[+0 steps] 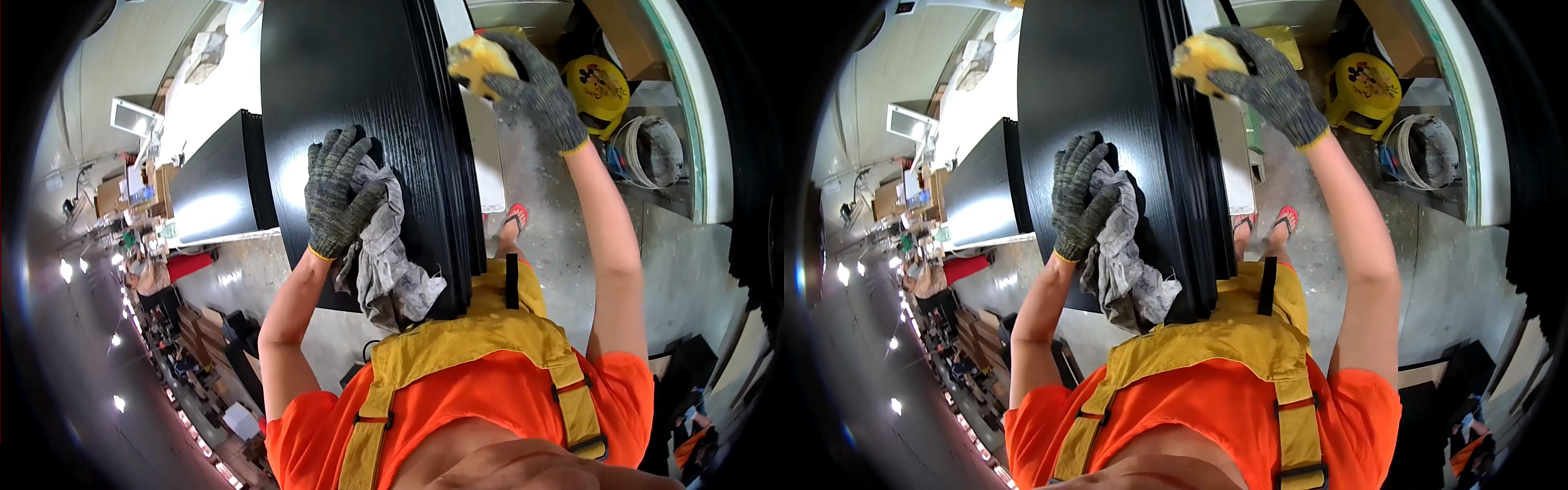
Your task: The person cleans black boards using a sponge and a cloth while applying liquid from a plastic bottle.
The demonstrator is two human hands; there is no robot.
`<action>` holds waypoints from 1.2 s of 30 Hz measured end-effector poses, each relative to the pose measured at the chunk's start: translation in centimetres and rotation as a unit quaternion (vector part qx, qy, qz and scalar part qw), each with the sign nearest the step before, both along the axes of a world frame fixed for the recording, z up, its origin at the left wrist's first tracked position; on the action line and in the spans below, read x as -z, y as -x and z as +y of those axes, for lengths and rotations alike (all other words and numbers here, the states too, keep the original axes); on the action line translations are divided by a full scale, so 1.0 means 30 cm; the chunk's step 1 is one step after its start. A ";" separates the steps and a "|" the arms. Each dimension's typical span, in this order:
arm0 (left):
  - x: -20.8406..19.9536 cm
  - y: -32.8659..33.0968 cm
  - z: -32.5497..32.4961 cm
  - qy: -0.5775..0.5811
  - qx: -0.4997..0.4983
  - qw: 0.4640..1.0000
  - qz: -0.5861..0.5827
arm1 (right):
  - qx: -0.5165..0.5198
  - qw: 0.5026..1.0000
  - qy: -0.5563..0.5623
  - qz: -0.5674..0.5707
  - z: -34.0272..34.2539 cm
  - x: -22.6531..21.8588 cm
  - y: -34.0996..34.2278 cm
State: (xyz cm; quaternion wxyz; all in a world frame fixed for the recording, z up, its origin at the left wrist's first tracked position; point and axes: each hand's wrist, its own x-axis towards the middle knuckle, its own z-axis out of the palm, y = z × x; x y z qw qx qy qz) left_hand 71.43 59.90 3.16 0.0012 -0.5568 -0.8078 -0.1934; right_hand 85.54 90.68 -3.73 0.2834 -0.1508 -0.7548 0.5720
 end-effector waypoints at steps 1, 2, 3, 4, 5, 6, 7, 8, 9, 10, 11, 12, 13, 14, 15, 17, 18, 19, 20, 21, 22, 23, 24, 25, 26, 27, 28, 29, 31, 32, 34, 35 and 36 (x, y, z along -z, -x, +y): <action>0.002 -0.002 0.003 -0.027 0.012 0.999 -0.015 | -0.014 0.999 -0.044 0.020 0.039 0.014 0.051; 0.004 -0.005 0.006 -0.023 0.004 1.000 -0.013 | -0.028 0.995 -0.087 0.042 0.074 0.032 0.111; 0.002 -0.005 0.008 -0.018 0.000 1.000 -0.008 | -0.043 0.994 -0.092 0.037 0.108 0.034 0.169; -0.001 -0.005 0.011 -0.013 -0.003 1.000 -0.002 | -0.058 0.993 -0.097 0.032 0.134 0.037 0.212; 0.000 -0.003 0.006 -0.012 -0.008 1.000 0.000 | -0.108 0.989 0.006 0.104 0.103 -0.034 0.251; 0.000 -0.002 0.009 -0.012 -0.012 1.000 0.000 | -0.120 0.987 0.009 0.104 0.125 -0.042 0.274; 0.000 -0.001 0.013 -0.012 -0.007 1.000 -0.002 | -0.124 0.988 -0.008 0.092 0.135 -0.047 0.290; 0.000 0.001 0.012 -0.011 -0.003 1.000 -0.004 | -0.131 0.988 -0.024 0.080 0.137 -0.044 0.309; -0.002 0.001 0.018 -0.011 -0.005 1.000 -0.005 | -0.132 0.988 -0.024 0.079 0.146 -0.012 0.314; -0.004 0.002 0.027 -0.006 0.000 1.000 -0.004 | -0.107 0.987 -0.112 0.036 0.154 0.041 0.310; -0.009 0.001 0.028 0.001 0.000 1.000 -0.003 | -0.084 0.977 -0.197 -0.005 0.154 0.072 0.314; -0.009 0.001 0.018 0.001 -0.007 1.000 -0.006 | -0.147 0.978 -0.149 -0.006 0.113 0.010 0.290; -0.011 0.000 0.009 0.016 -0.010 1.000 -0.010 | -0.171 0.973 -0.156 -0.009 0.081 -0.011 0.252; -0.018 0.000 0.010 0.030 -0.008 0.999 -0.012 | -0.190 0.968 -0.164 -0.011 0.067 -0.029 0.209; -0.018 0.002 0.008 0.030 -0.012 0.999 -0.012 | -0.213 0.948 -0.238 0.002 0.066 -0.026 0.184; -0.014 0.002 0.007 0.016 -0.008 1.000 0.001 | -0.274 0.946 -0.172 0.013 0.079 -0.043 0.134; -0.013 0.003 0.004 0.016 -0.010 1.000 0.000 | -0.287 0.948 -0.138 0.030 0.083 -0.053 0.126; -0.012 0.006 -0.002 0.012 -0.008 1.000 -0.002 | -0.266 0.963 -0.045 0.002 0.081 -0.066 0.130; -0.012 0.008 0.001 0.007 -0.001 1.000 -0.005 | -0.237 0.970 0.049 -0.028 0.074 -0.094 0.133; -0.015 0.008 0.011 0.006 0.004 1.000 -0.006 | -0.190 0.982 0.007 0.007 0.088 -0.083 0.154; -0.019 0.004 0.021 0.013 0.003 1.000 -0.017 | -0.095 0.985 -0.139 0.029 0.102 -0.026 0.193; -0.023 0.002 0.022 0.021 -0.002 0.999 -0.027 | -0.069 0.987 -0.147 0.011 0.101 -0.013 0.227; -0.023 0.002 0.025 0.022 -0.001 0.999 -0.026 | -0.042 0.987 -0.156 -0.007 0.102 -0.004 0.248; -0.020 0.003 0.030 0.018 0.000 0.999 -0.026 | -0.040 0.987 -0.156 -0.007 0.105 0.004 0.254; -0.018 0.001 0.026 0.014 -0.003 1.000 -0.027 | -0.065 0.981 -0.182 0.025 0.096 0.002 0.266; -0.021 -0.002 0.027 0.017 -0.008 0.999 -0.026 | -0.088 0.972 -0.209 0.056 0.089 -0.002 0.273; -0.020 0.001 0.028 0.016 -0.009 0.999 -0.027 | -0.089 0.972 -0.209 0.055 0.084 -0.008 0.255; -0.015 0.006 0.022 0.011 -0.005 1.000 -0.021 | -0.160 0.972 -0.171 0.021 0.065 -0.030 0.216; -0.014 0.011 -0.004 0.008 -0.010 1.000 -0.014 | -0.244 0.951 -0.186 -0.028 0.003 -0.091 0.139; -0.014 0.011 -0.003 0.008 -0.005 1.000 -0.016 | -0.300 0.940 -0.163 -0.010 -0.003 -0.070 0.114; -0.019 0.008 -0.007 0.007 -0.006 1.000 -0.019 | -0.267 0.942 -0.203 0.006 -0.003 -0.052 0.086; -0.025 0.005 0.001 0.014 -0.007 1.000 -0.026 | -0.240 0.948 -0.211 0.001 -0.001 -0.044 0.092; -0.030 0.005 0.007 0.021 -0.007 0.999 -0.032 | -0.212 0.952 -0.219 -0.002 0.003 -0.037 0.117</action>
